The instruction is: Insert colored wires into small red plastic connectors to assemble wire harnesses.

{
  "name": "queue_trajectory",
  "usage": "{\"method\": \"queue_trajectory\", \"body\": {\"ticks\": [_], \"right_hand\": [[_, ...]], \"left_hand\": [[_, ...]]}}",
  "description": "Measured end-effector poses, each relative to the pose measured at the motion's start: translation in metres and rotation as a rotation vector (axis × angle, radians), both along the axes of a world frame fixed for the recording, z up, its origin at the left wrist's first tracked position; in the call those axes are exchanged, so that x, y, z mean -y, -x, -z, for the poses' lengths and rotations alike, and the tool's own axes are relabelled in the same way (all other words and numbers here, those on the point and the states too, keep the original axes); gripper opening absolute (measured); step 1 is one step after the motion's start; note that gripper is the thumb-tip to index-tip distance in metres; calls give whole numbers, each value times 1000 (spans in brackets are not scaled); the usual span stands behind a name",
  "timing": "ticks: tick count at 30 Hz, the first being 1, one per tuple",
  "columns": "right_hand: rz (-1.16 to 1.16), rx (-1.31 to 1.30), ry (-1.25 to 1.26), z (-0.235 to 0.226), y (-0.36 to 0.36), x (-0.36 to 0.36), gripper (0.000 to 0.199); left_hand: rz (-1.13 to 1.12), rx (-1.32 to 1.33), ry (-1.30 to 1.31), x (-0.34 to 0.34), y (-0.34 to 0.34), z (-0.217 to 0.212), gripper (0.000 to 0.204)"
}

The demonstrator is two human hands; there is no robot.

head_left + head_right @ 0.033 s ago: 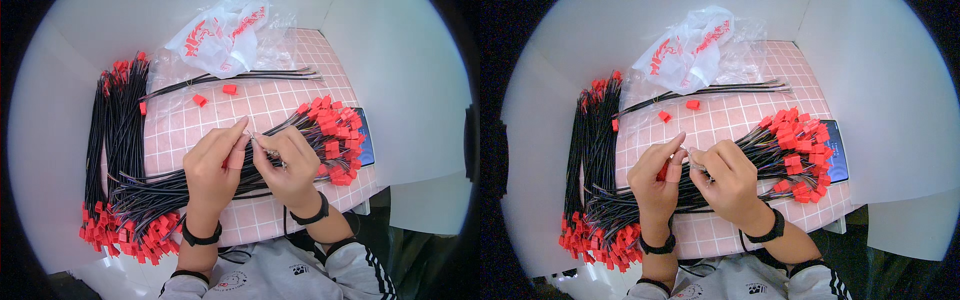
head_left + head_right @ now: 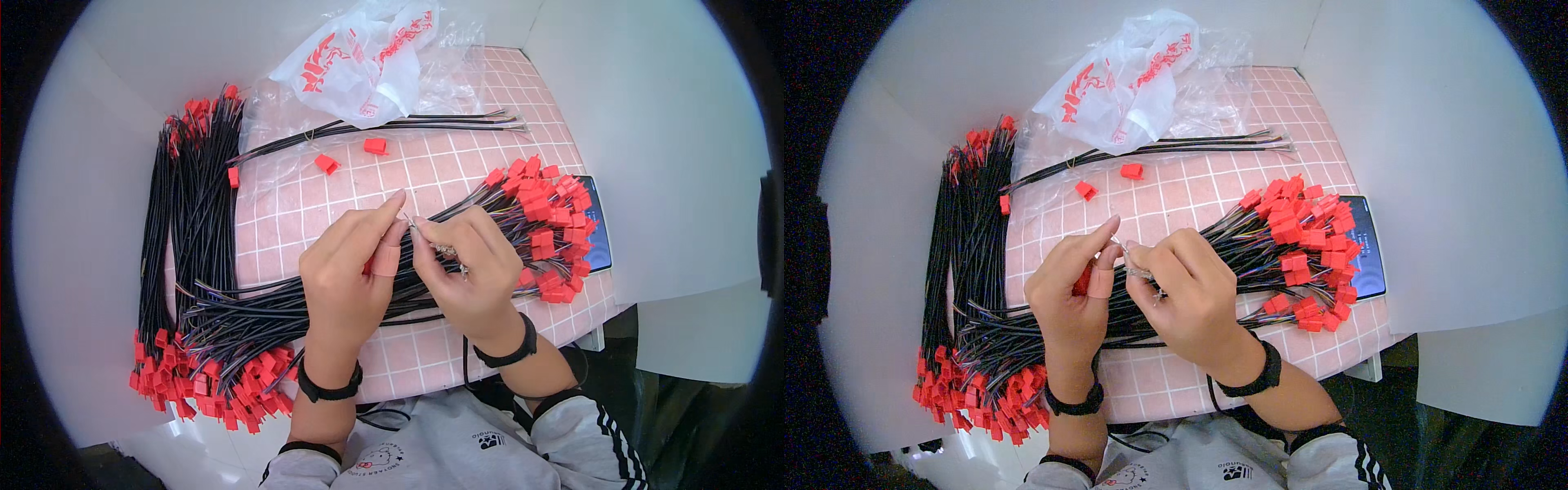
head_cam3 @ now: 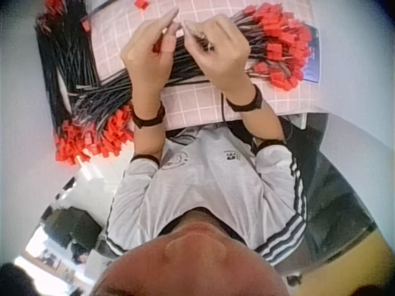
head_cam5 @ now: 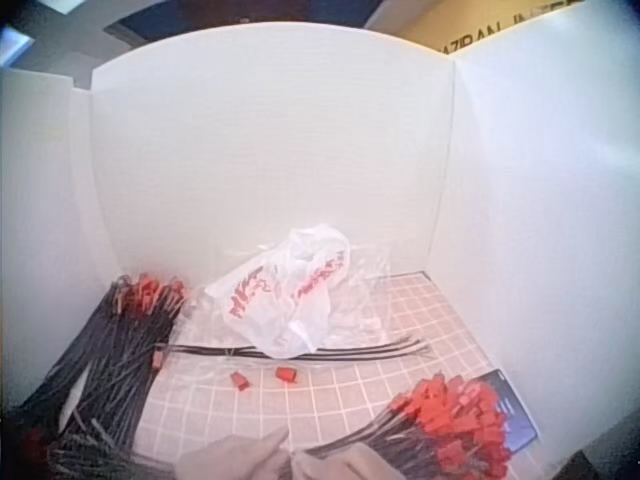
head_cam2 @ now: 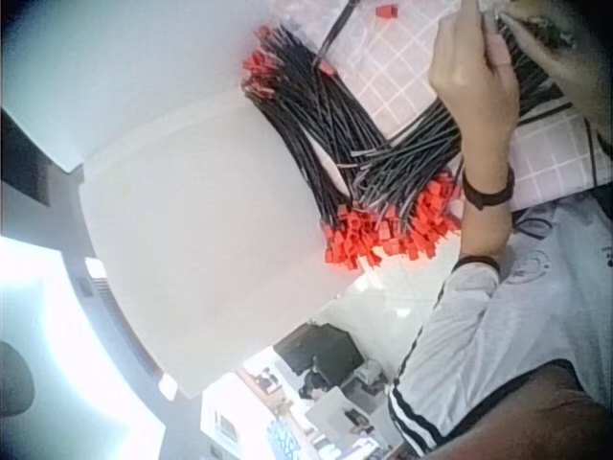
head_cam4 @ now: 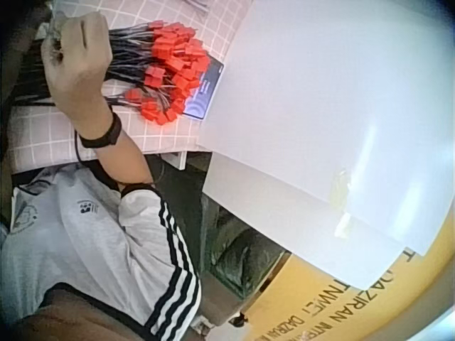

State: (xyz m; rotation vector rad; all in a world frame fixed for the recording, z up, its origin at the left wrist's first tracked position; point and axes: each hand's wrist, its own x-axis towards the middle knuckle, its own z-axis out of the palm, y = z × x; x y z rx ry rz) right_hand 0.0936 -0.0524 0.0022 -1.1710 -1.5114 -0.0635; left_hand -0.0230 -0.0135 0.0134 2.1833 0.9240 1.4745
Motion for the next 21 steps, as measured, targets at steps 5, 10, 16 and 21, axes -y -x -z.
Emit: {"method": "queue_trajectory", "body": {"ticks": [5, 10, 16, 21], "right_hand": [[-6, 18, -9, 1, -1, 0, 28], [-12, 26, -10, 1, 0, 0, 29], [-30, 33, -17, 2, -1, -1, 29], [-36, 38, -30, 2, 0, -2, 28]], "left_hand": [[-13, -13, 37, 3, -1, -5, 28], [-49, -12, 58, 3, -3, -3, 30], [-58, 13, 101, 4, -2, -4, 27], [-63, 6, 110, 3, -2, -5, 26]]}}
